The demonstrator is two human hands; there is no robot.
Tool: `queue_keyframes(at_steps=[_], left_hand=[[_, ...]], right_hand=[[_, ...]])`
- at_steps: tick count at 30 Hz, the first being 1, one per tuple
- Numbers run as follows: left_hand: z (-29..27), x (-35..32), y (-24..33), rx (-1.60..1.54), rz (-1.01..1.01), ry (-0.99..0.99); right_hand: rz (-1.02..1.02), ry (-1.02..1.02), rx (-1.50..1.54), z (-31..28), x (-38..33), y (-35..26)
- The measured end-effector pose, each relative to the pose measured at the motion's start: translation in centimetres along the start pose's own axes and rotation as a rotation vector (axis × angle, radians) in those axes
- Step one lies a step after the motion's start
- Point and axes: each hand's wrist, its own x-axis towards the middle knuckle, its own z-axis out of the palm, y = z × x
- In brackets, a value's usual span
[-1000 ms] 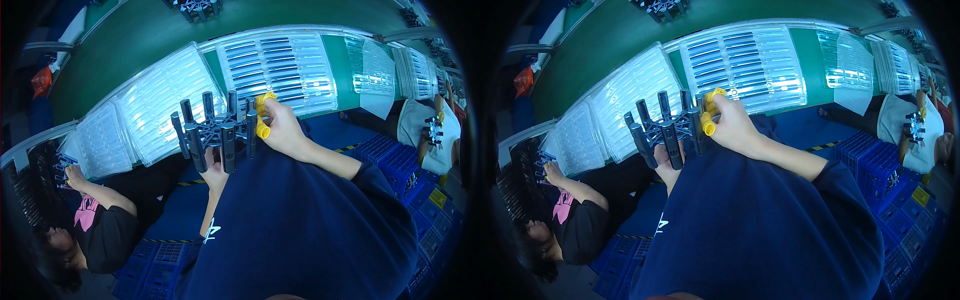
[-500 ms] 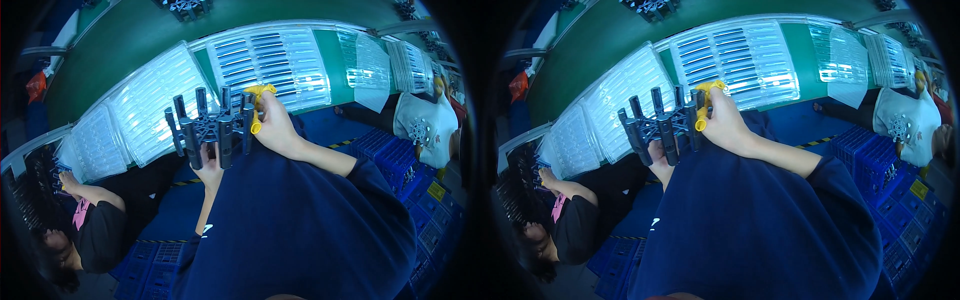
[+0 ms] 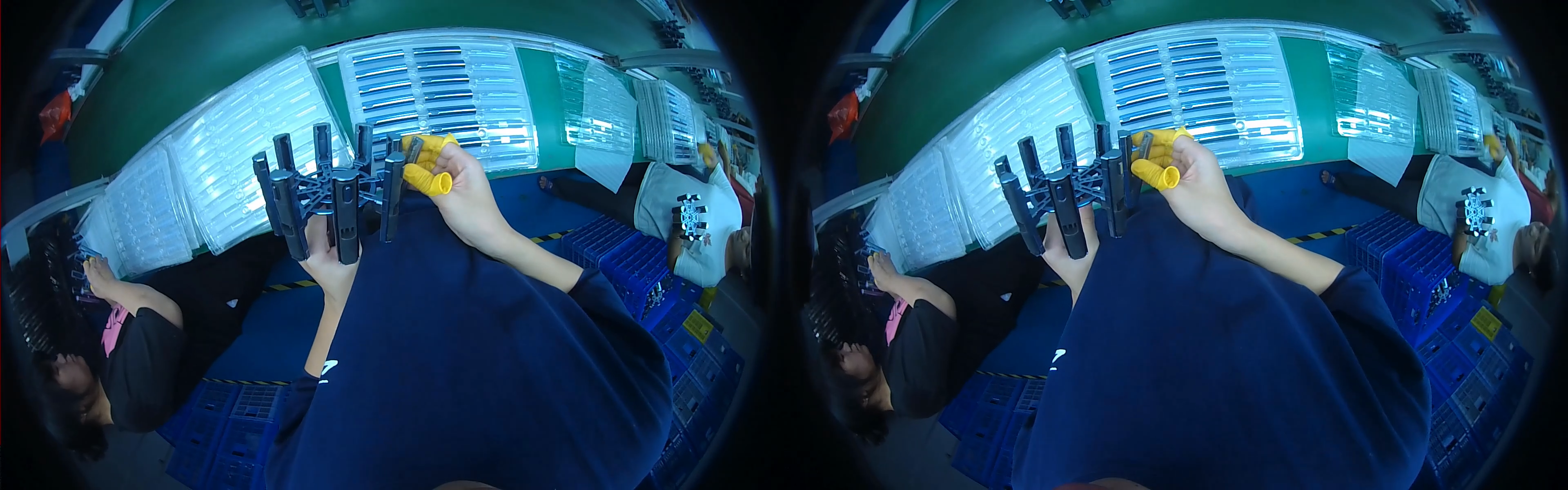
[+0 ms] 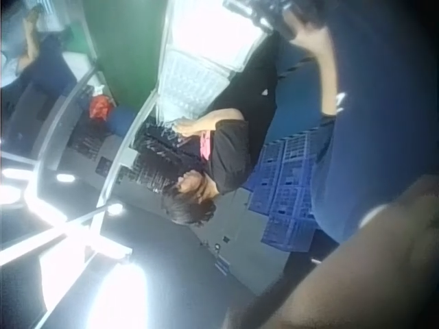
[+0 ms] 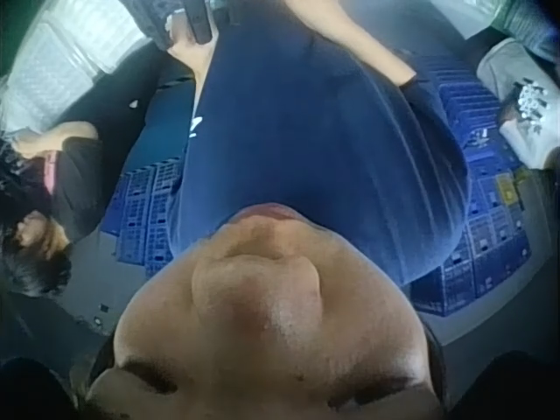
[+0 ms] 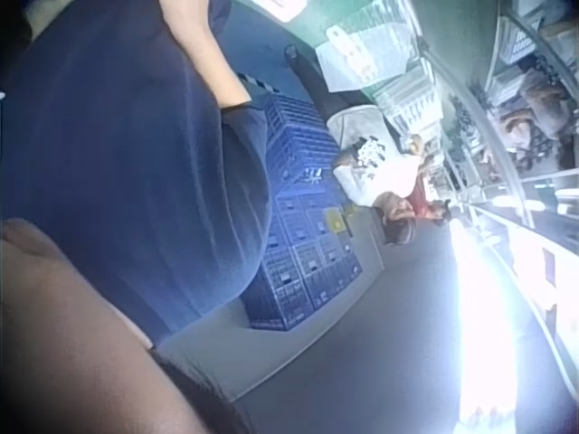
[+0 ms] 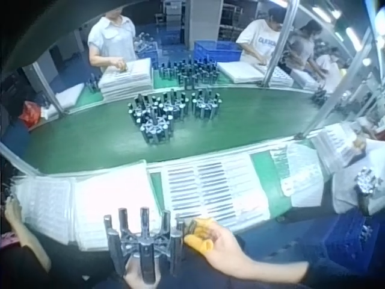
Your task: The person assembles black plastic components by hand, then places the assembled mechanical parts into trays on a factory conveyor line.
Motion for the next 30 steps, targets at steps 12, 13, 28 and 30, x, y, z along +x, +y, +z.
queue_keyframes(at_steps=[12, 13, 28, 30], left_hand=[[-1.5, -3.5, -0.4, -0.135, -0.169, -0.143], [-1.5, -4.1, -0.4, -0.143, -0.183, -0.128], [-7.7, -16.1, -4.0, 0.087, -0.619, 0.326], [-8.3, -19.8, -3.0, 0.114, -0.793, 0.421]], right_hand=[[0.126, 0.053, 0.368, 1.3, -3.2, 3.8], [0.107, 0.064, 0.277, 1.3, -3.7, 4.3], [-0.588, -0.167, -1.309, -6.6, -0.8, 13.2], [-0.606, -0.228, -1.276, -7.6, -1.1, 13.7]])
